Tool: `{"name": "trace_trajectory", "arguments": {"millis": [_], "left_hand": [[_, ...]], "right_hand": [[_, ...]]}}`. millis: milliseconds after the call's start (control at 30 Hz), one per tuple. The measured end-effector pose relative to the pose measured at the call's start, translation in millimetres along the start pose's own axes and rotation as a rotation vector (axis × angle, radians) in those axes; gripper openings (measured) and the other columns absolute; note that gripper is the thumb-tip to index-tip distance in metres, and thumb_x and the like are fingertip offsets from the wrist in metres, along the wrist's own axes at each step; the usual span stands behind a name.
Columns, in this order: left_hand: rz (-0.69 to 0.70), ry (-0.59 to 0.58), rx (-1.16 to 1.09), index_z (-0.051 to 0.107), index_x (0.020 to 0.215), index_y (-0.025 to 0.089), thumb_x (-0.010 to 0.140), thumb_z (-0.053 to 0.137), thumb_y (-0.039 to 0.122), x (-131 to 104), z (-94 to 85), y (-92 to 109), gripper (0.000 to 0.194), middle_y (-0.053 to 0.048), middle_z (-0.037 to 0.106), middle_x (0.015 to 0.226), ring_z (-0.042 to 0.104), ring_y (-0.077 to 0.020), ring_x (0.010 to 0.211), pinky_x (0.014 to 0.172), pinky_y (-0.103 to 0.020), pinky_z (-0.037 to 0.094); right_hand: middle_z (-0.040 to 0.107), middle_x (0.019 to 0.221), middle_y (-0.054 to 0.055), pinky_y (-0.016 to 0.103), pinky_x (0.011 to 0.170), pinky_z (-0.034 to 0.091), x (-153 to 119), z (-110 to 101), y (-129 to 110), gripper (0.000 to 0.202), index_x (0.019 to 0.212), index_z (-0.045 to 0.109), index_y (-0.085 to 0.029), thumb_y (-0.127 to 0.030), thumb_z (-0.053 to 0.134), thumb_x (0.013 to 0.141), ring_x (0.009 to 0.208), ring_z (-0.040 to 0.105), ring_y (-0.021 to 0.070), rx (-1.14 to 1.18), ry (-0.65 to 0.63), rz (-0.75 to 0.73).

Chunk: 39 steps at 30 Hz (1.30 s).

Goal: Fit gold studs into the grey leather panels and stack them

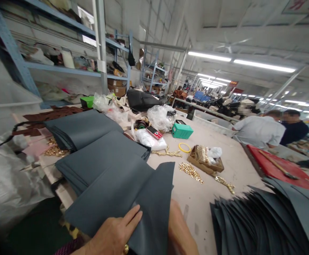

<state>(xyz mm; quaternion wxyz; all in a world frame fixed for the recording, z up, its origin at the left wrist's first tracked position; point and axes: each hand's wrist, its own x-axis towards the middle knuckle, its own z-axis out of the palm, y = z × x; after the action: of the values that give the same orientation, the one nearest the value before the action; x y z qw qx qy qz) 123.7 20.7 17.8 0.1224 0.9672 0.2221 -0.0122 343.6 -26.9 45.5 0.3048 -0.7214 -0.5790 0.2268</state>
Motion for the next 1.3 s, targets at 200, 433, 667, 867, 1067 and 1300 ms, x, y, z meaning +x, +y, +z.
{"name": "trace_trajectory", "arguments": {"millis": [200,433,667,867,1067,1300], "left_hand": [[0.052,0.022,0.131,0.043,0.14,0.005,0.074,0.051,0.006,2.9,9.4,-7.0,0.066,-0.023,0.043,0.146,0.072,-0.0254,0.08,0.066,-0.039,0.062],[0.06,0.043,0.14,0.047,0.137,0.009,0.09,0.051,0.018,-1.1,12.0,-7.5,0.048,-0.019,0.05,0.142,0.072,-0.0238,0.077,0.06,-0.036,0.063],[0.047,0.011,0.053,0.041,0.14,0.008,0.084,0.066,0.04,-12.8,-5.2,-1.8,0.07,-0.02,0.047,0.144,0.069,-0.0242,0.081,0.061,-0.036,0.06],[0.08,0.118,0.069,0.041,0.139,0.008,0.089,0.057,0.034,-21.1,-5.2,-2.5,0.059,-0.015,0.05,0.142,0.067,-0.0204,0.078,0.057,-0.033,0.056],[0.136,0.259,0.098,0.041,0.137,0.005,0.094,0.048,0.03,-24.1,1.9,-5.6,0.05,-0.017,0.051,0.139,0.064,-0.0188,0.076,0.056,-0.032,0.052],[0.154,0.278,0.065,0.046,0.127,0.006,0.093,0.046,0.02,-23.1,3.5,-7.5,0.037,-0.008,0.06,0.103,0.06,-0.0185,0.071,0.053,-0.031,0.05]], "right_hand": [[0.071,0.11,0.013,0.031,0.088,0.048,62.2,-60.1,44.0,0.037,0.112,0.069,-0.011,-0.018,0.039,0.091,0.104,0.066,0.0258,-0.687,0.297,0.184],[0.072,0.102,0.018,0.034,0.087,0.046,111.2,-63.7,59.9,0.031,0.1,0.072,-0.01,-0.008,0.043,0.088,0.102,0.066,0.0288,-0.902,0.114,0.163],[0.07,0.098,0.024,0.035,0.077,0.046,133.1,-63.7,63.0,0.026,0.094,0.071,-0.006,-0.008,0.046,0.085,0.096,0.067,0.0324,-0.983,0.072,0.252],[0.072,0.092,0.018,0.038,0.076,0.049,115.9,-87.2,43.9,0.031,0.096,0.073,-0.012,-0.025,0.046,0.089,0.093,0.068,0.0324,-0.895,0.257,0.365],[0.069,0.072,0.006,0.031,0.061,0.053,37.8,-42.9,-7.4,0.046,0.091,0.071,-0.016,-0.056,0.065,0.07,0.064,0.064,0.0209,0.055,0.26,0.216],[0.068,0.072,0.002,0.025,0.058,0.046,1.9,39.7,-35.7,0.032,0.082,0.071,-0.021,-0.046,0.051,0.082,0.062,0.059,0.0157,-0.074,-0.264,0.104]]}}
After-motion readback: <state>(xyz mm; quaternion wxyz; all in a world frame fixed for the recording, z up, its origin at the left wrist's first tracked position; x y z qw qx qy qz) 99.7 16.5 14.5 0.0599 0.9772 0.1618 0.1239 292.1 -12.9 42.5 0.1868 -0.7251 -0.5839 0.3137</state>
